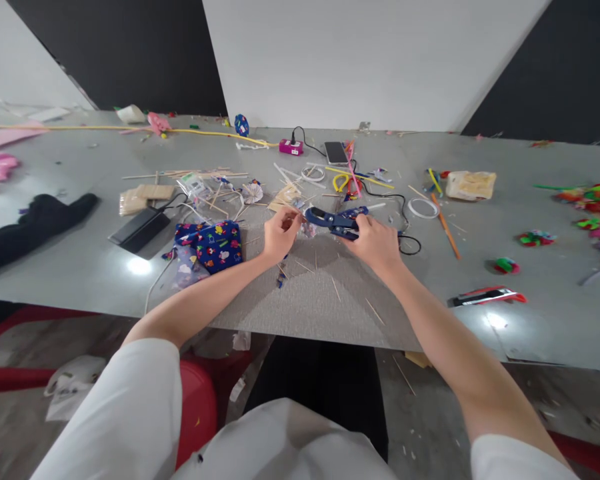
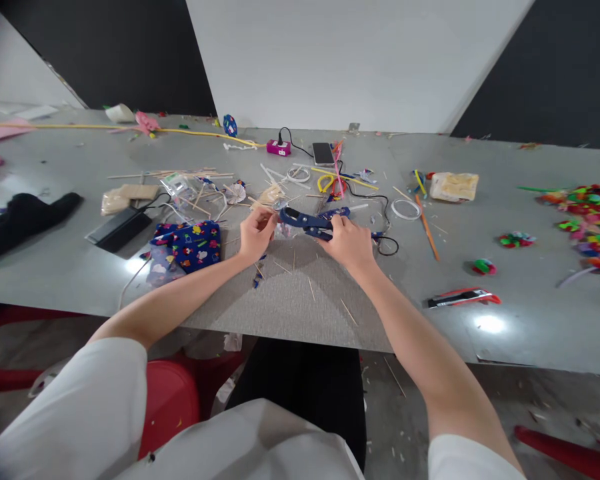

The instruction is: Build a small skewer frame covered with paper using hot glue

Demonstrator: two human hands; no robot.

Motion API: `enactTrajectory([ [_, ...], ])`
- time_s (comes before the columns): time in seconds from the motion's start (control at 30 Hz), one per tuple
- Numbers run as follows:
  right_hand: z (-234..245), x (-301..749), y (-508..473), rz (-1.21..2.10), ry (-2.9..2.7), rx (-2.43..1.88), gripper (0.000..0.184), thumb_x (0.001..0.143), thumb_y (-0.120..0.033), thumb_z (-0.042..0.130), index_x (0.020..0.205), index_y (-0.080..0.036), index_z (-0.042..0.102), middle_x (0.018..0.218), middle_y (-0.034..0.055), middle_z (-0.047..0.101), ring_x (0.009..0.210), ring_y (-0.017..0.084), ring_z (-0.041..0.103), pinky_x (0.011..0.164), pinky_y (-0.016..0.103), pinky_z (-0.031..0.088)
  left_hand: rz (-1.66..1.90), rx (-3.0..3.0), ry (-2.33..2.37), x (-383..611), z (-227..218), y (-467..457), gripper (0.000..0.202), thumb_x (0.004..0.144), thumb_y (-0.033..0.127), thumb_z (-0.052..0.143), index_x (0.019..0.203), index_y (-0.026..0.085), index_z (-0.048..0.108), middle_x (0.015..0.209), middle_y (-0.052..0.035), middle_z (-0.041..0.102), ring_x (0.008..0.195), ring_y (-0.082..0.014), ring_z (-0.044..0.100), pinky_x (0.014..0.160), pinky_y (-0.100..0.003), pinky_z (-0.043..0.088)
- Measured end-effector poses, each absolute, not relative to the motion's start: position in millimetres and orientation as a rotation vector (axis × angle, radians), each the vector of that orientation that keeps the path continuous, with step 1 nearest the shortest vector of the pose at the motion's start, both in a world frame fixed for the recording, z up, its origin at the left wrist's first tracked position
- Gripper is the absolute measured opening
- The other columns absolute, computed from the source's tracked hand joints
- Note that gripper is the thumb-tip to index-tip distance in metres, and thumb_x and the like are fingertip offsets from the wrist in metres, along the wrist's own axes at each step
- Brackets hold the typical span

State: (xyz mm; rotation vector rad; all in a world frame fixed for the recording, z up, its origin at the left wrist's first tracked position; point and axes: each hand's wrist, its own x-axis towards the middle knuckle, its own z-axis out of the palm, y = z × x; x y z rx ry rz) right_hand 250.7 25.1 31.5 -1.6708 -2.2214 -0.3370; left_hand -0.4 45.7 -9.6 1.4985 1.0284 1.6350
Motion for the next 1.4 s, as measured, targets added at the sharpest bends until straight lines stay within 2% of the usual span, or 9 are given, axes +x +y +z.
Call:
enactTrajectory([
  [0.1,33,249,24,-0.324,-2.201,-1.671,0.060,0.095,-0.070,0.055,0.117,-0.015,0.062,0.106,0.0186,0.073,0.086,0.032,0.067,0.072,0.038,0.044,1.636,1.527,1.040,-1,-10,47,0.030,0.098,0.051,0.069,0.095,0.022,0.066,0.077,0.0013,0.070,0.045,-0.0048,0.052,0.041,-0.018,0.038],
  [0.3,35,248,23,-0.276,-2.171,-1.622,0.056,0.093,-0.069,0.057,0.115,-0.017,0.059,0.106,0.0189,0.070,0.094,0.035,0.065,0.075,0.042,0.048,1.619,1.523,1.045,-1,-11,46,0.028,0.098,0.049,0.068,0.094,0.022,0.065,0.077,0.0011,0.070,0.046,-0.0048,0.052,0.042,-0.018,0.038],
  [0.47,29,250,26,-0.250,-2.142,-1.584,0.062,0.089,-0.068,0.062,0.122,-0.016,0.055,0.114,0.0213,0.065,0.107,0.041,0.060,0.085,0.051,0.051,1.628,1.528,1.044,0,-7,43,0.028,0.098,0.049,0.068,0.092,0.022,0.064,0.078,0.0000,0.071,0.047,-0.0052,0.052,0.043,-0.018,0.039],
  [0.6,25,251,28,-0.263,-2.167,-1.574,0.067,0.086,-0.066,0.065,0.126,-0.015,0.051,0.117,0.0217,0.061,0.111,0.041,0.058,0.089,0.056,0.051,1.637,1.547,1.050,0,-8,44,0.027,0.099,0.047,0.067,0.093,0.021,0.065,0.080,-0.0007,0.072,0.048,-0.0054,0.052,0.044,-0.018,0.040],
  [0.93,28,248,26,-0.234,-2.131,-1.591,0.072,0.084,-0.063,0.069,0.130,-0.013,0.046,0.124,0.0243,0.057,0.118,0.043,0.054,0.094,0.059,0.050,1.611,1.573,1.080,-2,-13,46,0.026,0.100,0.047,0.066,0.093,0.021,0.064,0.082,-0.0011,0.073,0.049,-0.0053,0.053,0.046,-0.018,0.040],
  [1.2,32,258,26,-0.200,-2.047,-1.457,0.067,0.086,-0.061,0.065,0.132,-0.017,0.044,0.123,0.0208,0.056,0.118,0.042,0.053,0.094,0.058,0.050,1.650,1.550,1.072,-1,-14,49,0.027,0.099,0.047,0.066,0.092,0.021,0.064,0.082,-0.0010,0.074,0.051,-0.0054,0.056,0.047,-0.018,0.042],
  [1.4,44,271,27,-0.118,-2.440,-1.201,0.072,0.077,-0.062,0.074,0.129,-0.019,0.048,0.126,0.0186,0.056,0.121,0.041,0.052,0.105,0.057,0.044,1.668,1.538,1.084,-3,-13,50,0.026,0.100,0.046,0.066,0.095,0.020,0.065,0.084,-0.0009,0.073,0.051,-0.0050,0.055,0.048,-0.017,0.043],
])
